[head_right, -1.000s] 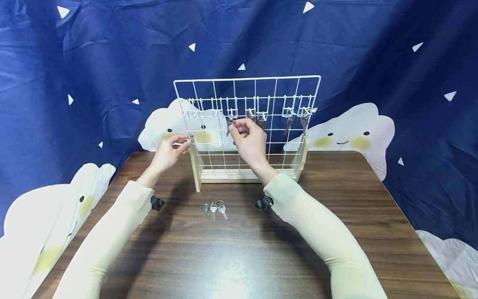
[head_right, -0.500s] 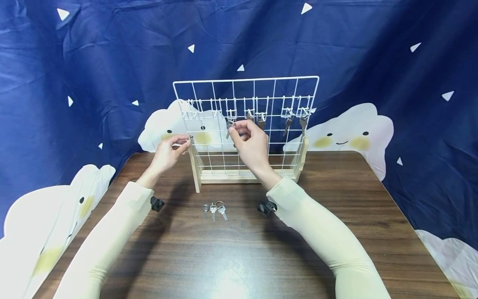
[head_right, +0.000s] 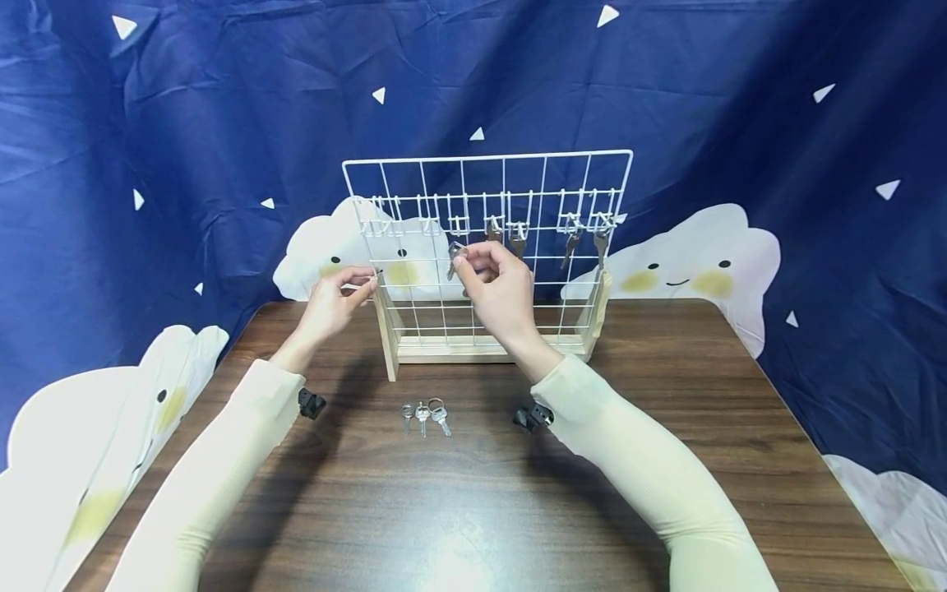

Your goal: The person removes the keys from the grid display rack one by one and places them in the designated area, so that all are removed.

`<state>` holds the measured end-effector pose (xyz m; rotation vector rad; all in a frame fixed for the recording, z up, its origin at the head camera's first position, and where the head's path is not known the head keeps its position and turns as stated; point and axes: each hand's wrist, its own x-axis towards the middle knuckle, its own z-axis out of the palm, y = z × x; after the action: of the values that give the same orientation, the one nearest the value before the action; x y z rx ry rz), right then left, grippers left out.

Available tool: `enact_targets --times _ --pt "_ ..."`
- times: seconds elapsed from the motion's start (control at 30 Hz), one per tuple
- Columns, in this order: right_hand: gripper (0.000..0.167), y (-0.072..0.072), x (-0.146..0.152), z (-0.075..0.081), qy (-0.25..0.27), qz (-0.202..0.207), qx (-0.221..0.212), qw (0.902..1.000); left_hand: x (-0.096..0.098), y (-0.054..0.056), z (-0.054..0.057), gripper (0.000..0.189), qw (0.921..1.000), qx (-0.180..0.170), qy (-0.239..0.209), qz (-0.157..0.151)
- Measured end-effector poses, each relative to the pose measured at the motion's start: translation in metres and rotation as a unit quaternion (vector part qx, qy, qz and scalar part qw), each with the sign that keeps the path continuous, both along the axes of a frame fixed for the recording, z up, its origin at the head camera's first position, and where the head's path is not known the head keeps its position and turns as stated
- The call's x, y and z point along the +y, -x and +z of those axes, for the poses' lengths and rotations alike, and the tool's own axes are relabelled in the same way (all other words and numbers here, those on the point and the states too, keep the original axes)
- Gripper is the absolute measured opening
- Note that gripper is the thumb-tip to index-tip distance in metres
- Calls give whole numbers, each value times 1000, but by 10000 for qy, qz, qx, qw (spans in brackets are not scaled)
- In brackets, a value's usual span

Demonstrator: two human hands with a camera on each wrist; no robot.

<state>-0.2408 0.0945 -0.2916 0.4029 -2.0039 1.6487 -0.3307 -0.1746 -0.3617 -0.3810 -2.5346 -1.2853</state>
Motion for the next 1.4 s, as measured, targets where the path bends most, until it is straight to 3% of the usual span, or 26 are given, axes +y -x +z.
enact_targets --times 0.4,0.63,1.13,1.4 --pt "17 -5 7 -10 -30 256 -466 9986 1 0 1 30 10000 -11 34 5" --pt "23 14 16 -43 53 401 -670 9969 1 -1 1 30 10000 19 43 -17" --pt "20 2 21 -65 -356 452 -1286 9900 2 -1 1 31 10000 -44 48 -29" --pt "22 4 26 -88 -503 587 -1526 9853 0 -1 2 32 10000 3 57 -51"
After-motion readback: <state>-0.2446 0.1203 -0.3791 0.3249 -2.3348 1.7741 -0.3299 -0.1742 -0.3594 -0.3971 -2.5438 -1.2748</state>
